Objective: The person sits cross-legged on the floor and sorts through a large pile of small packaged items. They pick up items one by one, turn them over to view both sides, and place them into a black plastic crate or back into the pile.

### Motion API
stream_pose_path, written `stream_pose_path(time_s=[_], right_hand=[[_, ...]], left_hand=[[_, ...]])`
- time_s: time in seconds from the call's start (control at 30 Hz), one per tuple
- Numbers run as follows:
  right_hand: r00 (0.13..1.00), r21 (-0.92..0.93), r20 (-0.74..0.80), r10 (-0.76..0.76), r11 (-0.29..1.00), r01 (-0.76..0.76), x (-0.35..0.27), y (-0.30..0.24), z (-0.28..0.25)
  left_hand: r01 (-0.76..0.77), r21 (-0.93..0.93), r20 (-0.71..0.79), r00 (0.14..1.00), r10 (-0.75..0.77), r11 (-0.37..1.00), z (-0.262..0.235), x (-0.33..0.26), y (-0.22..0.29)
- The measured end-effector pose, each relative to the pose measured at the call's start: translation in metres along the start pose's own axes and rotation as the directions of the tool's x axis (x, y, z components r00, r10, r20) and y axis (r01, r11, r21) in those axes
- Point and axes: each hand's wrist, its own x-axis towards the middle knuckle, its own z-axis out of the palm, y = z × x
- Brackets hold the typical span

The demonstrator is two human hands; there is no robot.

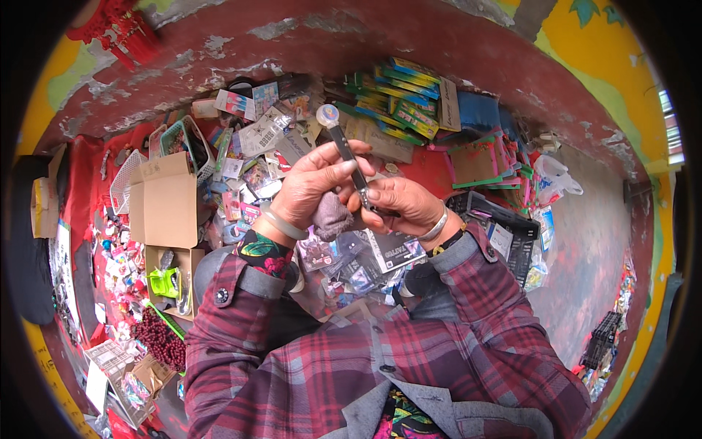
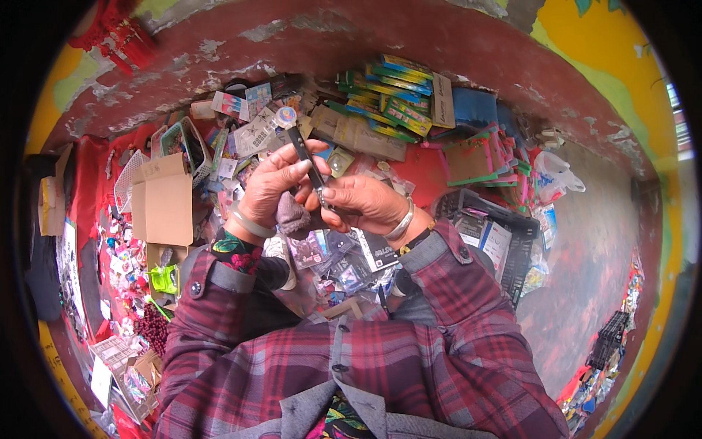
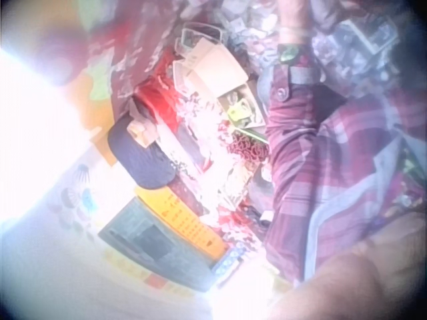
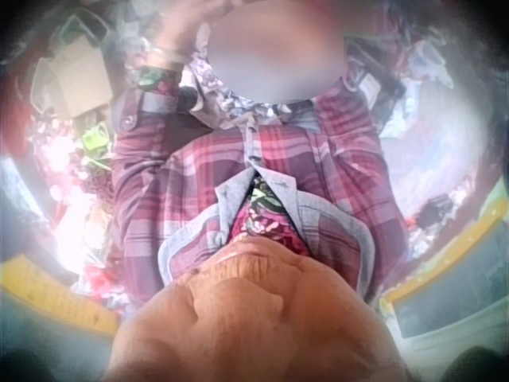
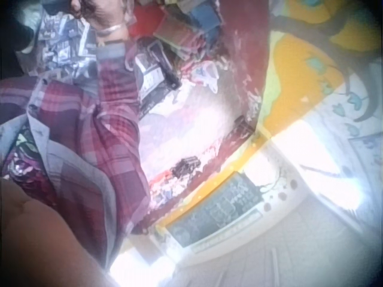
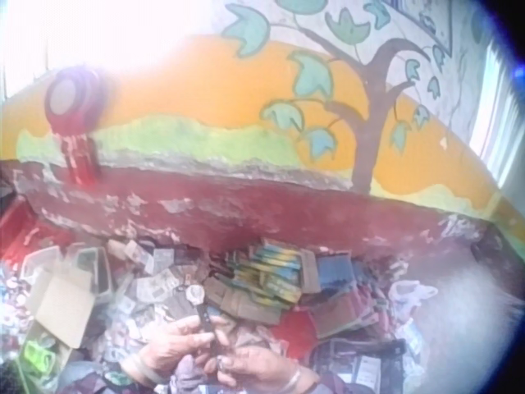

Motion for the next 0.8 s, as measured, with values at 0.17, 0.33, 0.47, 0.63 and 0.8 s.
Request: stream_pose_path(time_s=[0.17,0.33,0.47,0.63,0.8], right_hand=[[0.992,0.031,-0.116,0.045,0.999,-0.042,0.001,0.000,0.007],[0.961,-0.222,-0.265,-0.072,0.975,0.012,0.004,0.001,0.004],[0.901,-0.415,-0.397,-0.174,0.910,-0.007,0.005,-0.003,0.014],[0.826,-0.595,-0.416,-0.381,0.801,0.069,0.004,0.000,0.020],[0.631,-0.987,-0.157,-0.759,0.148,-0.069,0.007,0.014,0.010]], left_hand=[[-0.006,-0.066,0.004,1.000,0.006,0.998,-0.002,0.000,-0.004],[-0.061,-0.049,-0.074,0.996,0.057,0.997,-0.002,0.004,-0.008],[-0.094,-0.008,-0.136,0.986,0.092,0.996,-0.005,0.005,-0.012],[-0.116,0.003,-0.180,0.977,0.115,0.993,0.000,0.008,-0.015],[-0.130,-0.008,-0.222,0.967,0.125,0.991,0.002,0.009,-0.017]])
